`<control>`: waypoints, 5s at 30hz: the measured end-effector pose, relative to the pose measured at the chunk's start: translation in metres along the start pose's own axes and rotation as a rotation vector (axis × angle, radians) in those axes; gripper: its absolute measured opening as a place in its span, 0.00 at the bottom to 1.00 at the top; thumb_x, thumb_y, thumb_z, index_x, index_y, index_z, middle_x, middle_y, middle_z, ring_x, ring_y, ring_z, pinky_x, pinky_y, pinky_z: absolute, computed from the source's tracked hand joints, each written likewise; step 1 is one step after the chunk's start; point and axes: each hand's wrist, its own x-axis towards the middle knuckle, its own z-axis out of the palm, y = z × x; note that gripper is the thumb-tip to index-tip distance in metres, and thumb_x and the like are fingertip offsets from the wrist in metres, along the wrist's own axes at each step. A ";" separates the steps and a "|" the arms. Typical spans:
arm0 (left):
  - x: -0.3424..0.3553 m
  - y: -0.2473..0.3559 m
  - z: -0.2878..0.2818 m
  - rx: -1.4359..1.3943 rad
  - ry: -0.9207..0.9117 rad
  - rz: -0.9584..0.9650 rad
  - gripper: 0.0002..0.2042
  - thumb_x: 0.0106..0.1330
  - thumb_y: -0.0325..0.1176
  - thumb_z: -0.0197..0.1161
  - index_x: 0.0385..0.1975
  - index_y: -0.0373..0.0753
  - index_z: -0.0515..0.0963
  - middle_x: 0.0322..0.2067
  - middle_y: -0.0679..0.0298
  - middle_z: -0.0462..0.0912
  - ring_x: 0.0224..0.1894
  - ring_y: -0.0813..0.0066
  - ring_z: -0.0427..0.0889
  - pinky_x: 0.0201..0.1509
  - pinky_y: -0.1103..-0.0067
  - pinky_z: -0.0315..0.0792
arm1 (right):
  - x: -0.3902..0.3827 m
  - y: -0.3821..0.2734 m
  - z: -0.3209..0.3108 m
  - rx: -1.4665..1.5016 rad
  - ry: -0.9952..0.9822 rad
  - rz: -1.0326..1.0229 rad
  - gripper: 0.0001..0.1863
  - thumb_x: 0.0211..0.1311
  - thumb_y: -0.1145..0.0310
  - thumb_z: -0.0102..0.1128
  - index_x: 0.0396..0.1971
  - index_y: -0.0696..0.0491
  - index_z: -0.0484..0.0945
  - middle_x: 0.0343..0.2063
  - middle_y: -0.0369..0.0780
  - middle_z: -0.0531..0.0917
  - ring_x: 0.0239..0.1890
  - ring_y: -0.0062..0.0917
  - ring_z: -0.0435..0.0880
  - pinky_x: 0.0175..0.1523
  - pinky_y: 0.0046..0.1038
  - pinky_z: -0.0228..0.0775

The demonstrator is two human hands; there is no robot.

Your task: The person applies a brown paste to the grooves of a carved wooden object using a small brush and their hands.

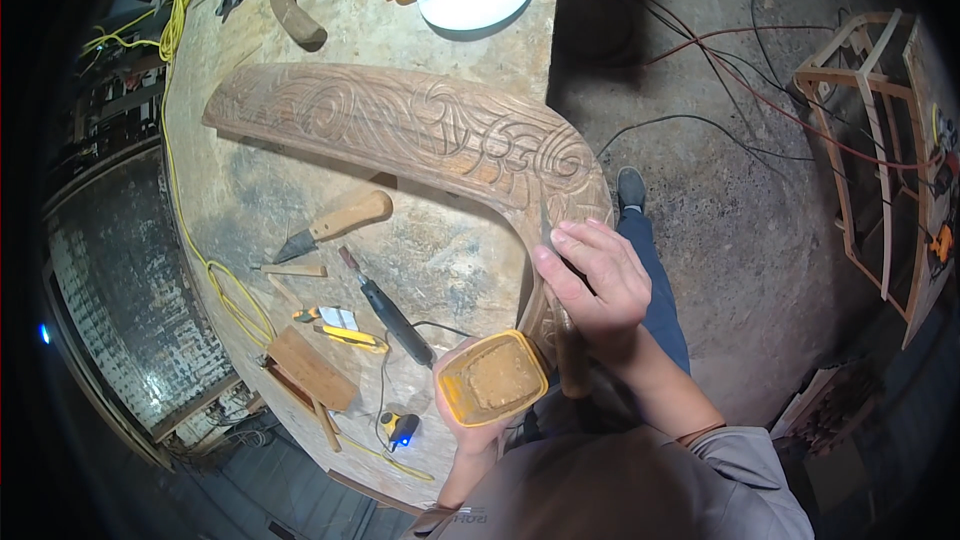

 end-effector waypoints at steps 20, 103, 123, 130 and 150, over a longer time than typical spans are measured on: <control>0.000 0.000 -0.006 -0.072 -0.028 0.008 0.40 0.39 0.29 0.77 0.57 0.34 0.64 0.55 0.49 0.72 0.57 0.57 0.76 0.62 0.64 0.72 | 0.003 -0.007 -0.006 -0.003 -0.060 0.002 0.13 0.50 0.75 0.67 0.38 0.51 0.85 0.36 0.44 0.83 0.41 0.38 0.86 0.48 0.41 0.82; 0.038 0.010 0.030 0.450 -0.368 0.561 0.42 0.42 0.28 0.83 0.58 0.38 0.64 0.56 0.48 0.72 0.60 0.53 0.73 0.65 0.61 0.67 | 0.018 -0.020 -0.062 0.377 -0.271 0.082 0.10 0.42 0.73 0.70 0.29 0.48 0.85 0.28 0.34 0.85 0.41 0.34 0.82 0.49 0.36 0.70; 0.012 0.000 -0.009 0.319 -0.187 0.248 0.44 0.43 0.36 0.83 0.59 0.32 0.62 0.57 0.49 0.71 0.58 0.57 0.76 0.62 0.64 0.72 | 0.002 0.015 -0.023 0.435 0.143 0.307 0.16 0.45 0.81 0.76 0.36 0.59 0.81 0.36 0.46 0.86 0.40 0.39 0.87 0.50 0.36 0.78; 0.009 0.001 -0.005 0.309 -0.190 0.222 0.43 0.43 0.33 0.82 0.59 0.33 0.62 0.56 0.48 0.71 0.57 0.56 0.77 0.61 0.64 0.73 | 0.000 0.016 -0.015 0.427 0.164 0.252 0.17 0.46 0.77 0.77 0.37 0.60 0.81 0.34 0.45 0.86 0.39 0.38 0.86 0.54 0.41 0.75; 0.011 0.001 -0.009 0.296 -0.207 0.220 0.43 0.41 0.33 0.83 0.58 0.32 0.63 0.56 0.48 0.72 0.56 0.57 0.77 0.61 0.65 0.73 | 0.009 0.011 -0.014 0.383 0.148 0.306 0.11 0.47 0.83 0.71 0.32 0.60 0.82 0.30 0.45 0.85 0.37 0.38 0.87 0.51 0.37 0.77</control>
